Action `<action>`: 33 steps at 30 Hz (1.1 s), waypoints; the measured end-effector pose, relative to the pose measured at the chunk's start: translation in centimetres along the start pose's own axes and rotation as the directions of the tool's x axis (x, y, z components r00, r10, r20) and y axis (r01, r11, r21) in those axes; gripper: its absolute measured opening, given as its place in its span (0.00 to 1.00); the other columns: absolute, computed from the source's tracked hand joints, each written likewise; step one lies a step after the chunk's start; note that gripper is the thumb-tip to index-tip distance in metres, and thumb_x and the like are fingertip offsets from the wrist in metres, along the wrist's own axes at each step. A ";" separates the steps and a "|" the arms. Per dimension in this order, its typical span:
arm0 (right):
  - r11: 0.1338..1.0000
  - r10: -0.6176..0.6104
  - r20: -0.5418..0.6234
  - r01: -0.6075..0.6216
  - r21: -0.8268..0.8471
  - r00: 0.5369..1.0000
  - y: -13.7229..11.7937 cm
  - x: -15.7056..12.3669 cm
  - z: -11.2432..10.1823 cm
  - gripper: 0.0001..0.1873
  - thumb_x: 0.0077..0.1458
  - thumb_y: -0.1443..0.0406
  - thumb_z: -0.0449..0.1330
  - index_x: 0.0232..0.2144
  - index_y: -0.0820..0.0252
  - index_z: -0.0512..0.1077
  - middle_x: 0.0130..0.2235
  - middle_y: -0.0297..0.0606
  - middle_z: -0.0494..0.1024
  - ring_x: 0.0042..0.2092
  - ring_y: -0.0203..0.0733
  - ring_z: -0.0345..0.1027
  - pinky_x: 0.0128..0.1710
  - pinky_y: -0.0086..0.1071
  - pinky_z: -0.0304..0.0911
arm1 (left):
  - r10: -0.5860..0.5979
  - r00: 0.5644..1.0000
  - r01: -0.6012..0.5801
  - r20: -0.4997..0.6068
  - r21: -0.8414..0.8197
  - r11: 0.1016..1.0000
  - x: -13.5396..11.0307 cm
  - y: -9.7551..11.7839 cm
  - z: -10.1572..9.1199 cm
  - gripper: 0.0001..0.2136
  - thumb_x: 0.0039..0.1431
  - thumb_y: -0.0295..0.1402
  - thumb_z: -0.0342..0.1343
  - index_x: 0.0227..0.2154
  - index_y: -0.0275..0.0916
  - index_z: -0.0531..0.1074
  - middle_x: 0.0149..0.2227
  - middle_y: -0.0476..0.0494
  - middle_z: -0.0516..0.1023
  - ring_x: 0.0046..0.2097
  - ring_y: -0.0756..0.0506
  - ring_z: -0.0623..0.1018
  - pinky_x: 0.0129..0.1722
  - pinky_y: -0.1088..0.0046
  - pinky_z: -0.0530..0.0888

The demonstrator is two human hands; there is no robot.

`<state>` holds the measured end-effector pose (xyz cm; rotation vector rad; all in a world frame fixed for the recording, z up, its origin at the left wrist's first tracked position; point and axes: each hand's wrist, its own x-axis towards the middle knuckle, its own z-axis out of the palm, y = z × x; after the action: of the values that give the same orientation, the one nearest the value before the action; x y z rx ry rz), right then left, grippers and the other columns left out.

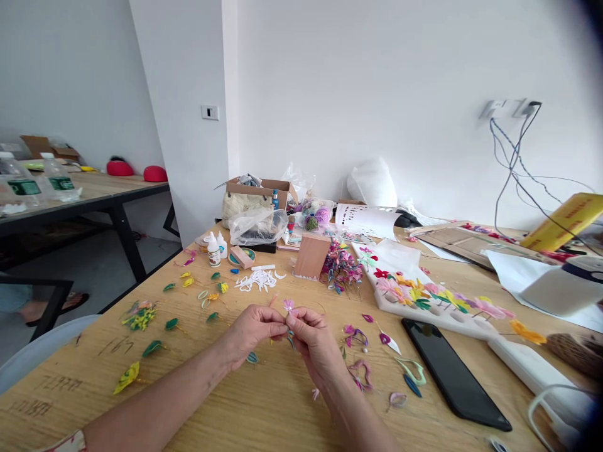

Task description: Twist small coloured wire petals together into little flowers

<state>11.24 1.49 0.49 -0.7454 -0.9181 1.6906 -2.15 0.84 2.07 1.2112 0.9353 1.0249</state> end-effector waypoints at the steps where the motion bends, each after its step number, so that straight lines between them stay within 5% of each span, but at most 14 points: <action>1: 1.000 0.007 0.014 -0.007 0.014 1.000 0.0 0.0 0.1 0.11 0.36 0.64 0.66 0.21 0.63 0.68 0.16 0.25 0.61 0.16 0.23 0.39 0.15 0.24 0.31 | -0.001 1.000 0.001 -0.008 -0.021 1.000 0.0 -0.1 0.0 0.07 0.42 0.31 0.60 0.15 0.33 0.72 0.17 0.51 0.67 0.24 0.52 0.63 0.28 0.75 0.58; 9: 0.990 0.035 0.096 -0.048 0.135 0.995 0.1 -0.3 0.4 0.09 0.42 0.64 0.62 0.24 0.61 0.64 0.15 0.20 0.47 0.18 0.26 0.32 0.15 0.22 0.31 | -0.047 0.998 0.038 -0.032 -0.246 0.968 0.0 -1.0 -0.1 0.08 0.39 0.32 0.63 0.18 0.35 0.69 0.21 0.52 0.65 0.25 0.53 0.62 0.27 0.77 0.58; 17: 0.993 0.032 0.059 -0.039 0.112 0.998 0.3 -0.6 1.0 0.09 0.43 0.64 0.60 0.25 0.60 0.62 0.15 0.20 0.46 0.17 0.26 0.32 0.15 0.22 0.31 | -0.027 0.998 0.010 -0.049 -0.304 0.953 -0.3 -1.3 0.6 0.09 0.43 0.32 0.62 0.20 0.35 0.67 0.23 0.51 0.66 0.28 0.51 0.66 0.28 0.77 0.60; 33: 1.000 -0.019 -0.039 0.018 -0.008 0.999 0.4 -0.1 0.6 0.12 0.35 0.64 0.65 0.19 0.61 0.65 0.14 0.22 0.57 0.15 0.24 0.37 0.15 0.25 0.30 | 0.037 0.997 -0.041 -0.066 -0.063 0.997 -0.2 -0.7 0.9 0.10 0.42 0.36 0.60 0.20 0.34 0.71 0.21 0.51 0.68 0.26 0.51 0.63 0.27 0.75 0.58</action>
<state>10.57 1.18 0.44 -0.7705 -0.9025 1.6513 -1.27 0.30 1.45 1.1523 0.9249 1.1224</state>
